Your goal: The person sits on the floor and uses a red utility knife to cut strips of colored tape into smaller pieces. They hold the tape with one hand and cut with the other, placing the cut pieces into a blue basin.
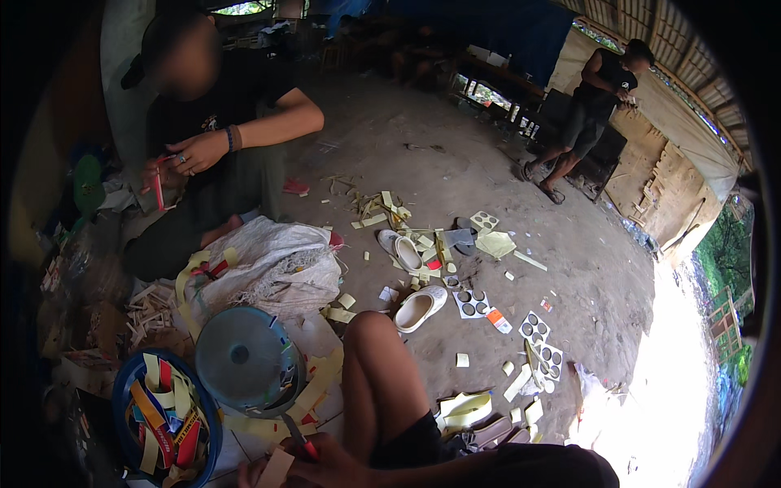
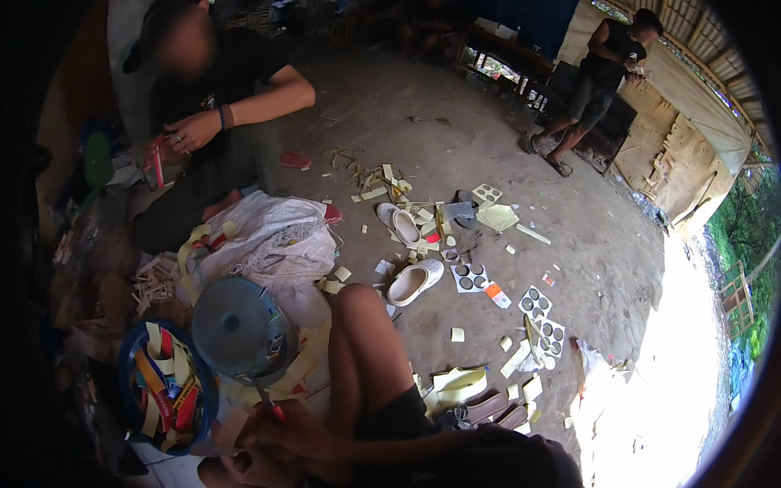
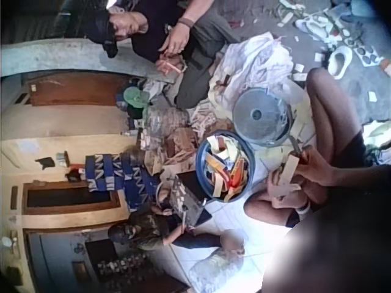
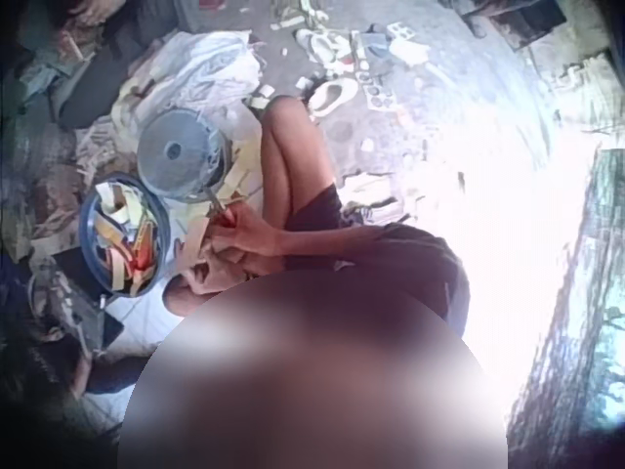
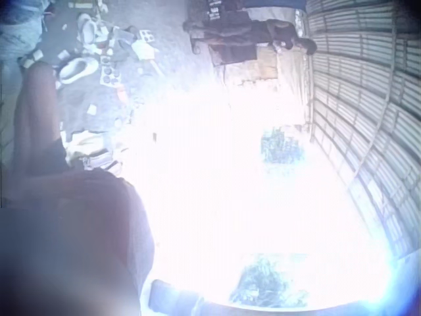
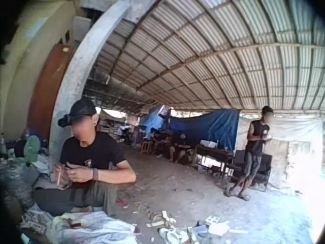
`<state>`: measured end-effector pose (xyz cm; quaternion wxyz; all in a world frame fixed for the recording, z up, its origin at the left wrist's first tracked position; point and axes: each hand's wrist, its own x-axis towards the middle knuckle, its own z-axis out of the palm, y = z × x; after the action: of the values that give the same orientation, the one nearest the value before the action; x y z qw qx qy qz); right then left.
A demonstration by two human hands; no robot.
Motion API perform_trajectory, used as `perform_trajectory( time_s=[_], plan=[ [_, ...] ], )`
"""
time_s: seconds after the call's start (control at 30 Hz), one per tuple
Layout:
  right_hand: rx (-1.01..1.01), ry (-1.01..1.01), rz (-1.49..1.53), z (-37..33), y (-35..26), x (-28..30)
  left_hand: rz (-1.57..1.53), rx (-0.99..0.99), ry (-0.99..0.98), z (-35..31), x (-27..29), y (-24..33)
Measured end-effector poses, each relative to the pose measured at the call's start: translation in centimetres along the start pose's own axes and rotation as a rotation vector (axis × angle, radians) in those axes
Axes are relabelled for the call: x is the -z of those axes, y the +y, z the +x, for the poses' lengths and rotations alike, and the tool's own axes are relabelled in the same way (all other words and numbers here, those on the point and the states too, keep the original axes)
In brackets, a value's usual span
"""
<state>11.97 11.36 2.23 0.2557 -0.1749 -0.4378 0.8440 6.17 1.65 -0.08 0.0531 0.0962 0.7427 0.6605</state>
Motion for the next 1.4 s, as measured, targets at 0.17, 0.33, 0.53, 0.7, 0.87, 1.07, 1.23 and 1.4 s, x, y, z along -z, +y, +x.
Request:
perform_trajectory(
  time_s=[0.17,0.33,0.53,0.7,0.87,1.07,1.23,1.4],
  plan=[
    [-0.195,0.202,-0.281,0.3,0.4,0.3,-0.11,-0.136,-0.128,1.3,-0.4,1.1],
    [0.147,0.145,-0.033,0.9,0.7,0.1,-0.232,-0.226,-0.22,1.9,-0.2,-1.3],
    [-0.065,0.192,-0.16,-0.3,-1.3,0.1,-0.306,-0.264,-0.25,2.0,0.8,-1.3],
    [-0.017,0.274,-0.285,-0.1,-0.9,-0.4,-0.182,-0.358,-0.191,1.5,0.5,-0.2],
    [0.162,0.302,-0.364,1.0,-0.7,0.3,-0.038,-0.488,-0.146,1.6,-0.3,2.0],
    [0.217,0.073,-0.546,1.3,-2.0,0.8,0.115,-0.601,-0.033,1.7,-0.6,3.3],
    [0.356,-0.14,-0.676,0.8,-2.6,1.6,0.093,-0.765,0.059,2.3,-0.5,2.5],
    [0.267,-0.212,-0.749,0.1,-3.2,1.9,0.105,-0.823,0.049,2.1,-0.1,2.8]
  ],
)
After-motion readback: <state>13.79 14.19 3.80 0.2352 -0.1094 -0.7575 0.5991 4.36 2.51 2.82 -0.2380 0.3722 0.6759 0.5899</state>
